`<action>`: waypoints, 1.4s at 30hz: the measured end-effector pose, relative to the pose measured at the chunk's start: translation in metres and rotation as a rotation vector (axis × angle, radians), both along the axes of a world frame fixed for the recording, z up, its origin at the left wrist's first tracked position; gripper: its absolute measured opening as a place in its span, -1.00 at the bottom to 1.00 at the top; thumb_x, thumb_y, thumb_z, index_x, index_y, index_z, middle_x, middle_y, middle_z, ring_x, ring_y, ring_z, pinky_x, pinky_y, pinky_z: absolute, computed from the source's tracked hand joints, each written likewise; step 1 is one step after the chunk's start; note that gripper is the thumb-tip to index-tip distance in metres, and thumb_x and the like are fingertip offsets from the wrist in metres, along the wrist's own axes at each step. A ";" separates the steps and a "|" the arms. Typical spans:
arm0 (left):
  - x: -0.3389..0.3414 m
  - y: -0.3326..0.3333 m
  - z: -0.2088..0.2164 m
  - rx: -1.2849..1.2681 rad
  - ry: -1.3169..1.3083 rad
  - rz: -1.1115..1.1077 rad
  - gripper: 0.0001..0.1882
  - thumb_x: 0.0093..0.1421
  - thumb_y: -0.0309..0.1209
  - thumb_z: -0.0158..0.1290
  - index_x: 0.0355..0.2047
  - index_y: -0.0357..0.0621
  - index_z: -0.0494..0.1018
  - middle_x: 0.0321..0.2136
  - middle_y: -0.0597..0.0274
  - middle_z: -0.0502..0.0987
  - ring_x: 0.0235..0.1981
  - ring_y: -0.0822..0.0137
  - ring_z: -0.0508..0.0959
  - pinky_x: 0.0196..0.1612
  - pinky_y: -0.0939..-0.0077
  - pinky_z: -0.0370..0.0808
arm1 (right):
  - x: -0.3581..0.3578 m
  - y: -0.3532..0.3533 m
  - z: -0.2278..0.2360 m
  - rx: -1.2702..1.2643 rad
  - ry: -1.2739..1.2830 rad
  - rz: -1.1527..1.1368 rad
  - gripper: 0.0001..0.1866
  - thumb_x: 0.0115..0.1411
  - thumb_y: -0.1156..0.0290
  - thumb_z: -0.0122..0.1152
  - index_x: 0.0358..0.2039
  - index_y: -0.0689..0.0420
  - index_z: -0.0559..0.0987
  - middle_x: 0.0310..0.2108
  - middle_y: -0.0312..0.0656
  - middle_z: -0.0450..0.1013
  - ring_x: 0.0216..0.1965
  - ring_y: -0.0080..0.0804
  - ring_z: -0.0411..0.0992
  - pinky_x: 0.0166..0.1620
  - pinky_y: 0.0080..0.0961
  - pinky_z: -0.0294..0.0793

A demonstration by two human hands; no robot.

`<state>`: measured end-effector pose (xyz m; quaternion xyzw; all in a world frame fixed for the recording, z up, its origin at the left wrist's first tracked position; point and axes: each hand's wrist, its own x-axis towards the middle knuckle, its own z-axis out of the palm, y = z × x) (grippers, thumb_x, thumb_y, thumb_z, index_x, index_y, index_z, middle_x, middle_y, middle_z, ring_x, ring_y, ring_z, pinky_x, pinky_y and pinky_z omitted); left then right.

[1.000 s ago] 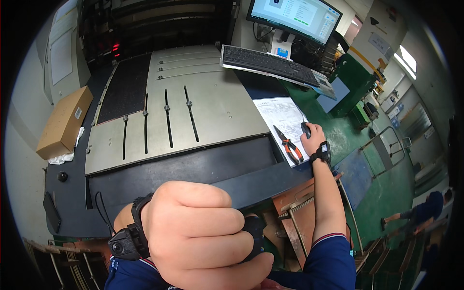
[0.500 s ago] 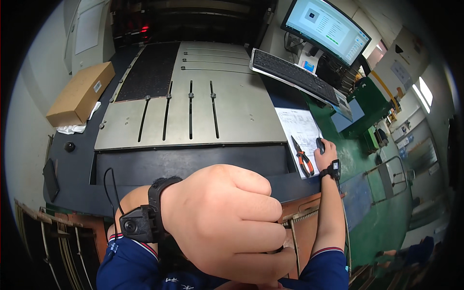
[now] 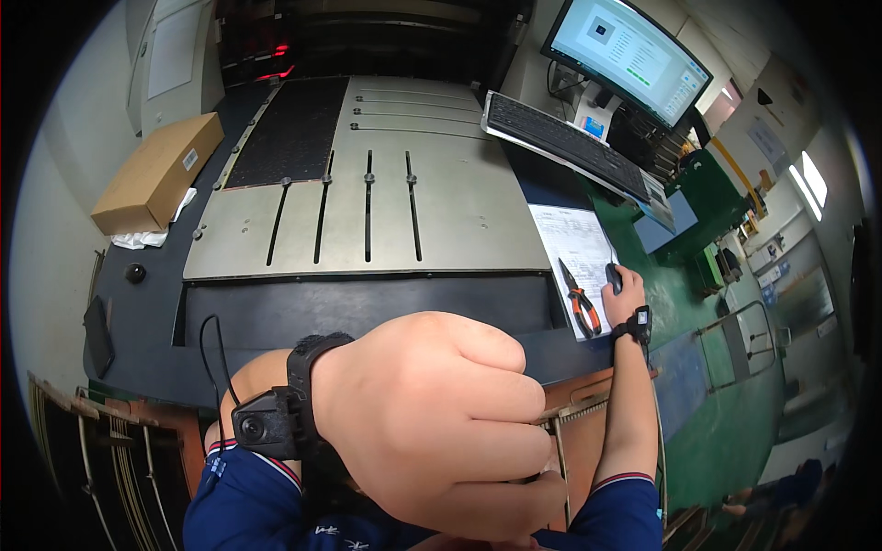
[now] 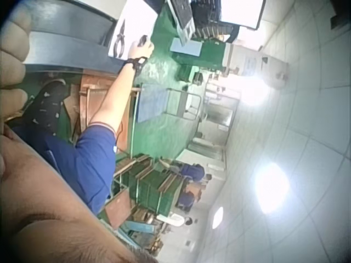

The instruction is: Inspecting a large printed circuit board (PCB) and using a computer terminal for quality control.

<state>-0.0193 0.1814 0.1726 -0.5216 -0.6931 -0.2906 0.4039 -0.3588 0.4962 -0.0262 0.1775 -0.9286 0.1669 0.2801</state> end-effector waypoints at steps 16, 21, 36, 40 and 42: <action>-0.115 -0.058 -0.058 0.121 -0.232 0.483 -0.74 0.22 -0.24 -0.05 -0.45 -0.08 0.54 -0.51 0.21 0.57 -0.41 0.11 0.56 -0.30 0.28 0.46 | -0.003 0.006 -0.001 0.040 -0.017 0.017 -0.56 -0.02 0.39 0.15 -0.05 0.07 0.49 -0.06 0.02 0.36 -0.04 0.01 0.37 0.03 -0.20 0.38; -0.161 -0.187 -0.138 -0.072 -0.604 1.336 -0.45 0.32 -0.01 -0.29 -0.27 -0.17 0.57 -0.21 0.00 0.57 -0.04 0.05 0.48 0.04 0.11 0.37 | -0.004 -0.003 -0.001 0.054 -0.005 0.029 -0.55 -0.02 0.38 0.15 -0.04 0.06 0.49 -0.05 0.01 0.36 -0.03 0.00 0.37 0.04 -0.20 0.38; -0.137 -0.235 -0.182 -0.012 -0.806 1.604 -0.56 0.30 -0.02 -0.22 -0.05 0.03 0.47 0.02 0.25 0.48 0.10 0.01 0.35 0.18 -0.16 0.12 | -0.007 0.003 -0.002 0.053 -0.011 -0.004 -0.56 -0.02 0.36 0.15 -0.05 0.03 0.50 -0.04 -0.02 0.37 -0.02 -0.03 0.37 0.05 -0.22 0.37; -0.137 -0.236 -0.184 0.028 -0.826 1.595 -0.56 0.29 -0.01 -0.21 -0.02 0.03 0.45 0.04 0.22 0.47 0.20 -0.13 0.24 0.23 -0.28 -0.02 | -0.006 0.001 -0.003 0.034 -0.028 -0.017 -0.56 -0.03 0.33 0.15 -0.05 -0.01 0.52 -0.02 -0.06 0.37 -0.03 -0.03 0.37 0.03 -0.18 0.37; -0.138 -0.237 -0.187 0.035 -0.773 1.618 -0.56 0.29 -0.01 -0.20 -0.02 0.03 0.45 0.05 0.22 0.46 0.20 -0.11 0.24 0.24 -0.28 -0.03 | -0.006 0.001 -0.003 0.029 -0.012 -0.005 -0.56 -0.03 0.33 0.16 -0.05 -0.01 0.52 -0.02 -0.06 0.37 -0.03 -0.04 0.37 0.03 -0.18 0.38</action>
